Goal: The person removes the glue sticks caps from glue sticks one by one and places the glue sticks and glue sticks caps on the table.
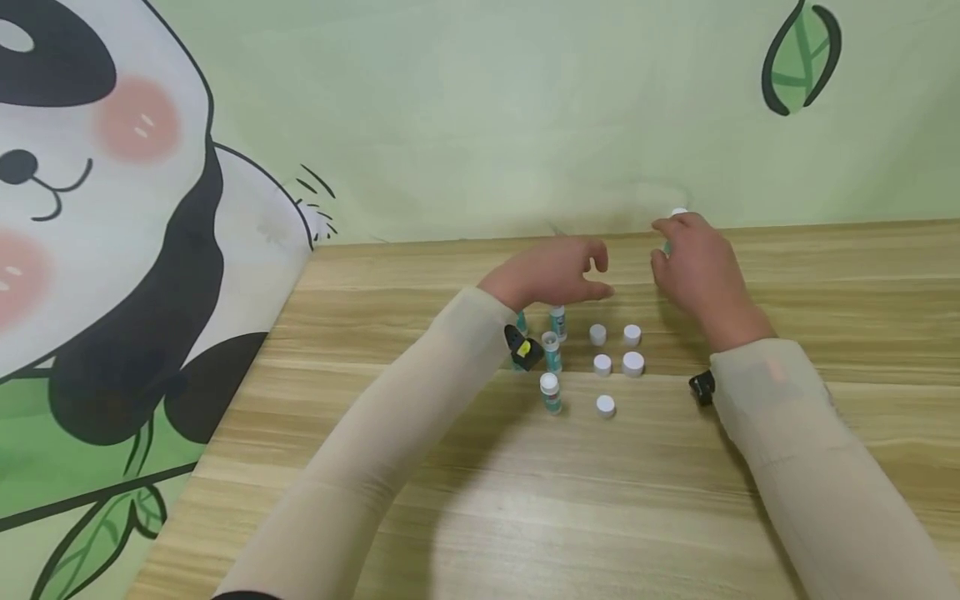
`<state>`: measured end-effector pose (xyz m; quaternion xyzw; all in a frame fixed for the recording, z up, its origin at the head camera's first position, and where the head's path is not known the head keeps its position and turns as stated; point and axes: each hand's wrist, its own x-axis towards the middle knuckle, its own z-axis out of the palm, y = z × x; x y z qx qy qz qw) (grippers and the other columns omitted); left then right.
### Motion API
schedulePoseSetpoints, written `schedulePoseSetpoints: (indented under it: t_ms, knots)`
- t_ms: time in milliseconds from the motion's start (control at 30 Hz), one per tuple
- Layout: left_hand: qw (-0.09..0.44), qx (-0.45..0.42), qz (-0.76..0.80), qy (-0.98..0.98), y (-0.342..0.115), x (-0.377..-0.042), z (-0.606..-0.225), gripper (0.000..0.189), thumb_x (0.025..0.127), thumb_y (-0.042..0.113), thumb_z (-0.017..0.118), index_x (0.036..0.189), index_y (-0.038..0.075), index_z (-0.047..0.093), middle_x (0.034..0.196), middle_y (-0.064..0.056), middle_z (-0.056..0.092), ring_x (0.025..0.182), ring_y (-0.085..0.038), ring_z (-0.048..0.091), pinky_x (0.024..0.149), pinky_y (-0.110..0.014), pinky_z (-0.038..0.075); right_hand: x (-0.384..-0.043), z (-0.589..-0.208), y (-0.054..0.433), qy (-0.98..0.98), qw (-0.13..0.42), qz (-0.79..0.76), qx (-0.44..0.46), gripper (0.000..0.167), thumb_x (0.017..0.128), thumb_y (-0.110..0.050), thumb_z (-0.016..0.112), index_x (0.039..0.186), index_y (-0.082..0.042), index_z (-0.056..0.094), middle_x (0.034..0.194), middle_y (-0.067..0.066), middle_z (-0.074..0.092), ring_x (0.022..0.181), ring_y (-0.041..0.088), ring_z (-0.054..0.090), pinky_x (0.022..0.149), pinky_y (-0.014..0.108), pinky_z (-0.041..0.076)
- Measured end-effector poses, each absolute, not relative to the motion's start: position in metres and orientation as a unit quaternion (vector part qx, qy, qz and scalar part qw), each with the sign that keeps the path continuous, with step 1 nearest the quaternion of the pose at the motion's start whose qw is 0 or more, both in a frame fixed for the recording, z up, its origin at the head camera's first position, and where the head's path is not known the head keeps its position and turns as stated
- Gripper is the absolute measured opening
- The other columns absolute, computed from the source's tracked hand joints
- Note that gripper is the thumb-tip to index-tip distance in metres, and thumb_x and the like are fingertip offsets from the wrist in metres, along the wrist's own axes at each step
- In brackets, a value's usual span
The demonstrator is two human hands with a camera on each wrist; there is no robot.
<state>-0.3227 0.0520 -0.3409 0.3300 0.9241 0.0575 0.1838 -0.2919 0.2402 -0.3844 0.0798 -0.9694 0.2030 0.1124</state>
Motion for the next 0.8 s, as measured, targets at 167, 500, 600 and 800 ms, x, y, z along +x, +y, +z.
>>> schedulePoseSetpoints:
  t_ms: [167,500,600,800]
  knots:
    - [0.193,0.322,0.056,0.925,0.055,-0.324,-0.339,0.046,0.094,0.044,0.056,0.131,0.016,0.053,0.124,0.004,0.062,0.1,-0.007,0.057,0.092,-0.024,0.046,-0.299,-0.385,0.242,-0.969,0.118,0.209,0.067,0.039,0.093,-0.009,0.049,0.128,0.008,0.053,0.132,0.034,0.047,0.118,0.051,0.047,0.098,0.063,0.039]
    - [0.205,0.321,0.048,0.924,0.061,-0.328,-0.341,0.048,0.094,0.045,0.057,0.132,0.016,0.053,0.128,0.005,0.06,0.109,-0.007,0.056,0.096,-0.024,0.045,-0.306,-0.389,0.247,-0.966,0.129,0.215,0.067,0.038,0.093,-0.009,0.045,0.126,0.009,0.055,0.132,0.033,0.047,0.12,0.051,0.046,0.096,0.064,0.04]
    - [0.207,0.317,0.049,0.924,0.063,-0.329,-0.342,0.048,0.094,0.045,0.057,0.132,0.017,0.053,0.128,0.005,0.059,0.107,-0.006,0.056,0.094,-0.024,0.045,-0.308,-0.389,0.249,-0.965,0.127,0.219,0.062,0.039,0.094,-0.009,0.044,0.126,0.009,0.054,0.134,0.033,0.045,0.12,0.052,0.045,0.096,0.065,0.039]
    - [0.208,0.317,0.045,0.924,0.067,-0.33,-0.34,0.048,0.094,0.046,0.056,0.132,0.017,0.053,0.127,0.006,0.059,0.105,-0.006,0.055,0.092,-0.023,0.045,-0.315,-0.393,0.254,-0.969,0.111,0.213,0.056,0.044,0.094,-0.011,0.042,0.133,0.007,0.048,0.141,0.033,0.039,0.121,0.054,0.043,0.096,0.067,0.037]
